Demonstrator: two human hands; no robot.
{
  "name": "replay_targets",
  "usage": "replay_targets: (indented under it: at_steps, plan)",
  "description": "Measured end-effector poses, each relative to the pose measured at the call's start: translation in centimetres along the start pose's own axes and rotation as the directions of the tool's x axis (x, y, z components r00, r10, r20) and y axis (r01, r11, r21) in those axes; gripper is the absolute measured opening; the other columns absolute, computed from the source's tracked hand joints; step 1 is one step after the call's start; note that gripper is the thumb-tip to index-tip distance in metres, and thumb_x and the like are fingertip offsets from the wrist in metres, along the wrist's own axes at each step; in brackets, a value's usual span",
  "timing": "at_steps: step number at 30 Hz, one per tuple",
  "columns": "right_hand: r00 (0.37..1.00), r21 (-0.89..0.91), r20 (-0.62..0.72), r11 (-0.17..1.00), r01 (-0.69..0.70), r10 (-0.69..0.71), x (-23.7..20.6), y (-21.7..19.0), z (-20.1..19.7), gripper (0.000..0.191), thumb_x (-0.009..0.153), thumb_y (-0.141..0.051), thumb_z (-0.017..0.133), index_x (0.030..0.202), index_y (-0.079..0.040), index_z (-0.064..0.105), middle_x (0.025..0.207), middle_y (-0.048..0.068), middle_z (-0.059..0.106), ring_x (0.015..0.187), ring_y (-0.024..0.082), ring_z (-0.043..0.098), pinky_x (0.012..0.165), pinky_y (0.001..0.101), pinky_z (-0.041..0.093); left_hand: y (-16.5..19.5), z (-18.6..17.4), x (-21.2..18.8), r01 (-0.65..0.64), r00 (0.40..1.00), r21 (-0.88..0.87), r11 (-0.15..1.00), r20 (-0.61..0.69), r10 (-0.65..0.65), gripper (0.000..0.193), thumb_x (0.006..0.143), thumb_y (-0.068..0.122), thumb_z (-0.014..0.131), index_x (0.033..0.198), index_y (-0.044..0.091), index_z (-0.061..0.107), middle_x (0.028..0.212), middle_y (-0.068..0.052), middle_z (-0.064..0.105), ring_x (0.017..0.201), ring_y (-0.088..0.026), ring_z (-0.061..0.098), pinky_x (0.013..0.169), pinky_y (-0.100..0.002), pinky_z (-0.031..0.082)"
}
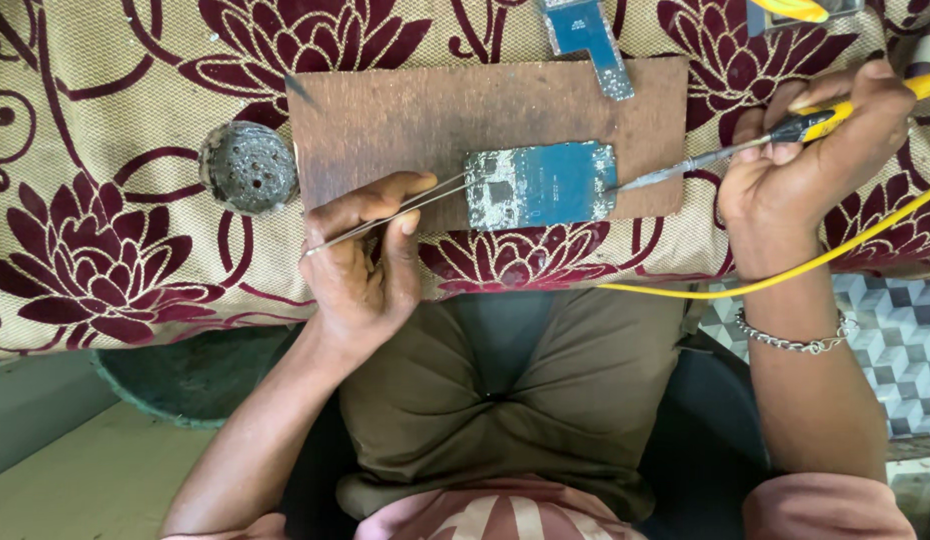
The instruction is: The person uses a soldering iron and tweezers to apply solder to a small blue circuit board placed on a wooden board on their lap. They repeatedly heat and adjust the board while working on specific solder points.
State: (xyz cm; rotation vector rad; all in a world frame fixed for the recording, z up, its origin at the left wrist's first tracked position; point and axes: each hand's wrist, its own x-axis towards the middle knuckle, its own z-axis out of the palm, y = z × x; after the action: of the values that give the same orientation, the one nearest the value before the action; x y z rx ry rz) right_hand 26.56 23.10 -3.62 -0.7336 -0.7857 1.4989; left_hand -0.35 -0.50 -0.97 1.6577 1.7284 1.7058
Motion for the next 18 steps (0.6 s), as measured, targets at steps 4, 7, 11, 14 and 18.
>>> replay_targets:
  at_steps: [4,7,11,14,18]
  plan:
    - [0.996,0.003,-0.084,1.000,-0.009,0.009,0.09,-0.21,0.23,0.036,0.115,-0.026,0.053,0.089,-0.002,0.049,0.070,0.009,0.046,0.046,0.014,0.038,0.039,0.0250,0.032,-0.01,-0.02,-0.04,-0.010,1.000,0.027,1.000,0.001,0.010,0.025,0.110,-0.005,0.058,0.122,0.001,0.036,0.118,-0.027,0.071,0.102,-0.024,0.074,0.087,-0.027,0.059]
    - [0.996,0.015,-0.085,1.000,-0.016,0.017,-0.09,-0.14,0.31,0.034,0.116,-0.028,0.052,0.093,-0.003,0.051,0.071,0.010,0.049,0.045,0.014,0.039,0.040,0.0270,0.034,-0.05,-0.06,-0.09,0.003,1.000,0.016,1.000,0.007,-0.003,0.025,0.110,-0.004,0.058,0.121,0.001,0.036,0.118,-0.027,0.071,0.098,-0.022,0.074,0.083,-0.026,0.058]
    - [1.000,-0.011,0.008,1.000,0.020,-0.020,0.02,-0.02,0.17,0.035,0.118,-0.027,0.049,0.093,-0.003,0.050,0.069,0.013,0.050,0.046,0.015,0.039,0.042,0.0290,0.035,-0.24,-0.04,-0.01,-0.003,1.000,0.024,1.000,0.005,0.003,0.025,0.110,-0.004,0.058,0.121,0.001,0.036,0.118,-0.027,0.072,0.097,-0.020,0.074,0.082,-0.025,0.058]
    - [1.000,-0.045,-0.011,0.999,0.014,-0.015,0.10,-0.06,0.09,0.039,0.119,-0.026,0.046,0.088,-0.002,0.047,0.069,0.011,0.046,0.046,0.015,0.037,0.042,0.0280,0.033,-0.16,0.03,-0.03,-0.007,1.000,0.024,1.000,-0.001,0.007,0.025,0.110,-0.004,0.058,0.121,0.001,0.036,0.117,-0.027,0.072,0.100,-0.022,0.075,0.082,-0.026,0.059]
    - [0.998,-0.020,-0.058,1.000,0.000,-0.002,0.18,-0.09,0.45,0.034,0.118,-0.027,0.045,0.095,-0.002,0.049,0.069,0.011,0.047,0.046,0.015,0.037,0.040,0.0277,0.033,-0.03,0.05,0.01,-0.005,1.000,0.023,1.000,-0.005,0.005,0.025,0.111,-0.004,0.058,0.122,0.001,0.036,0.118,-0.026,0.071,0.099,-0.022,0.074,0.084,-0.026,0.058]
